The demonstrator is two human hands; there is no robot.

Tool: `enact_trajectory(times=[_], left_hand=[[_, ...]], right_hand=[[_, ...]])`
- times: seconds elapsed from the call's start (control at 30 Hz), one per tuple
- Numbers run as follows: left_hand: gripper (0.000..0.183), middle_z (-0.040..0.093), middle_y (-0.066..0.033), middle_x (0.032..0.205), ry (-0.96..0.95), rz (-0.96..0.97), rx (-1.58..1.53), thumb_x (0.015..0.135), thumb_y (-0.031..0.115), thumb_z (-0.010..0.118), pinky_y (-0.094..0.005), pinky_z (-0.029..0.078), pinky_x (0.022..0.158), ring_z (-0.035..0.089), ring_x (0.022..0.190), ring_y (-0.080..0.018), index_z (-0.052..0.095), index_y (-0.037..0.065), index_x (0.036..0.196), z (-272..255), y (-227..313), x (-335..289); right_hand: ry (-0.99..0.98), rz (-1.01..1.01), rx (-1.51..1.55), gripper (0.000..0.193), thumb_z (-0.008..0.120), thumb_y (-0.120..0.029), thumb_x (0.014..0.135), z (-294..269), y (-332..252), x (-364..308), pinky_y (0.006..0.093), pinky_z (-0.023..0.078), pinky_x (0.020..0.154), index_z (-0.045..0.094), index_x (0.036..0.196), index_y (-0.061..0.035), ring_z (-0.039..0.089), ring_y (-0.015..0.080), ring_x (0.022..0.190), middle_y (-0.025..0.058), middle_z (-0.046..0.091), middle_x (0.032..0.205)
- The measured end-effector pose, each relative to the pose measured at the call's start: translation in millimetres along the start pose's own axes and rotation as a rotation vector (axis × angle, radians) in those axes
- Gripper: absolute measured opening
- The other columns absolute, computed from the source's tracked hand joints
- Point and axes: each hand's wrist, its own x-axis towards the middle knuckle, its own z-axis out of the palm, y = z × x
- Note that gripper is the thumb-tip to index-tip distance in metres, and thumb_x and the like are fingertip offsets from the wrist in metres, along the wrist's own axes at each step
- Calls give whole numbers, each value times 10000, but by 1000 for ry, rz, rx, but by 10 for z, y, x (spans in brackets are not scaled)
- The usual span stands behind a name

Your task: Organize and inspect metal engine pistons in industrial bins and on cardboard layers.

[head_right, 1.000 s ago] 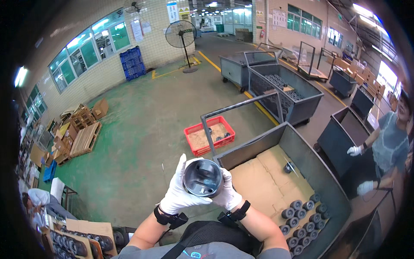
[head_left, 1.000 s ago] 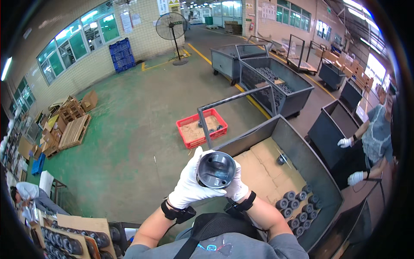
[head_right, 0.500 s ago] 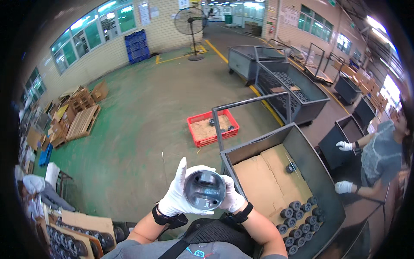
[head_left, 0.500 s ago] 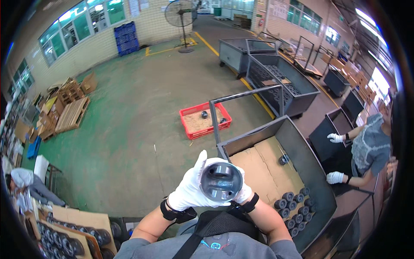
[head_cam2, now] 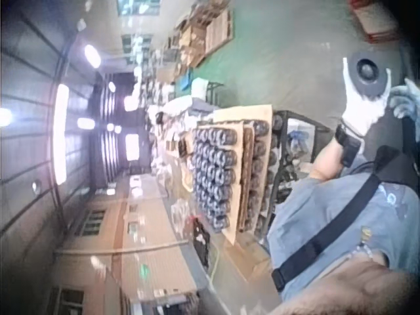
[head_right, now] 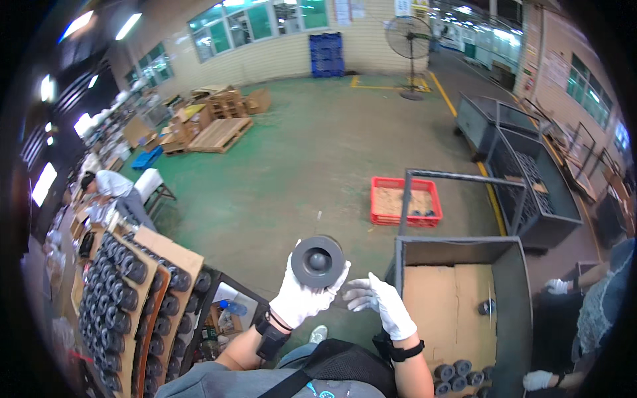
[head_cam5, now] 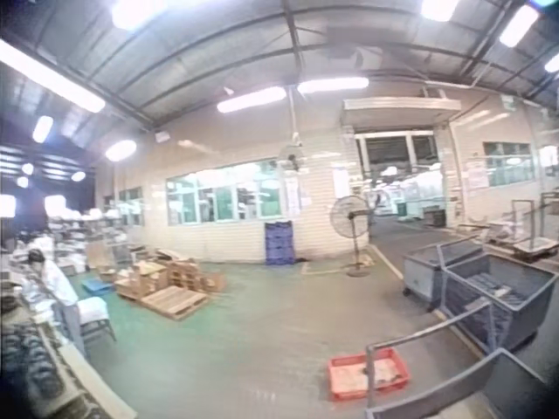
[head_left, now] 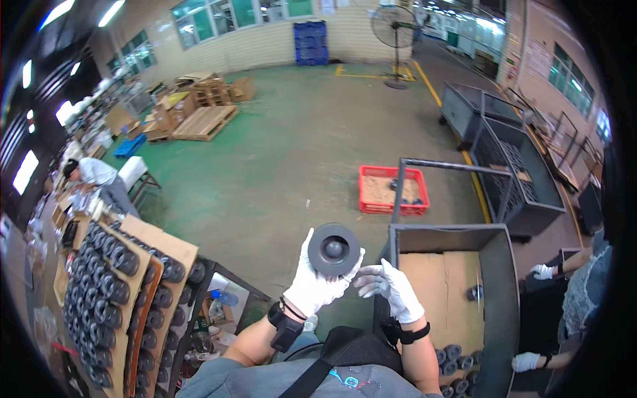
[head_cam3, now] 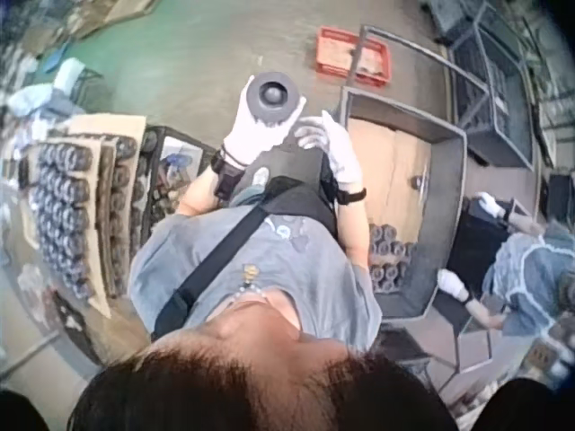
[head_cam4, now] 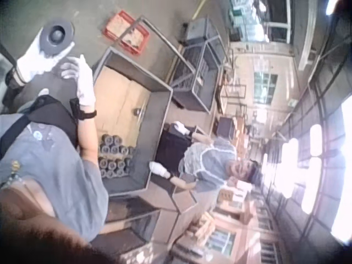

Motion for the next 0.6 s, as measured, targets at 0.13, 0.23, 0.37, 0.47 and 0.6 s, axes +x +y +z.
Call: enact_trajectory(times=[0.13, 0.23, 0.37, 0.47, 0.6], left_hand=[[468, 476, -126, 1425, -152, 486, 853, 972, 392, 485, -546, 374, 1103, 481, 1282, -300, 500, 136, 1363, -110, 76, -261], [565, 437, -121, 1468, -246, 262, 335, 971, 491, 466, -474, 361, 1119, 434, 1329, -256, 460, 121, 1398, -147, -31, -493], [575, 476, -121, 1440, -267, 89, -82, 906, 406, 488, -568, 335, 1088, 463, 1317, -284, 467, 141, 1416, -156, -210, -733], [492, 540, -122, 1379, -215, 80, -57, 912, 296, 510, -660, 358, 1058, 526, 1257, -348, 511, 156, 1383, -41, -282, -853], [580, 556, -141, 1310, -137, 777, 1126, 956, 571, 501, -507, 465, 1044, 566, 1164, -335, 512, 119, 1320, 27, -286, -932]], right_hand=[[-12, -50, 50, 483, 477, -370, 1023, 189, 39, 73, 301, 543, 777, 581, 1222, 58, 679, 196, 851, 141, 691, 1015], [-15, -160, -25, 408, 552, -267, 1000, 336, 93, 178, 288, 530, 809, 581, 1278, 31, 649, 142, 894, 93, 672, 1107], [-91, -162, -130, 419, 548, -276, 1004, 556, 56, 258, 300, 517, 843, 574, 1292, 27, 645, 146, 935, 99, 670, 1136], [-105, -160, -215, 412, 551, -266, 1004, 698, -21, 273, 300, 516, 849, 571, 1295, 24, 646, 154, 939, 105, 669, 1142], [-106, -158, -302, 398, 584, -228, 985, 851, -118, 243, 295, 508, 869, 568, 1298, 18, 645, 150, 962, 104, 673, 1139]])
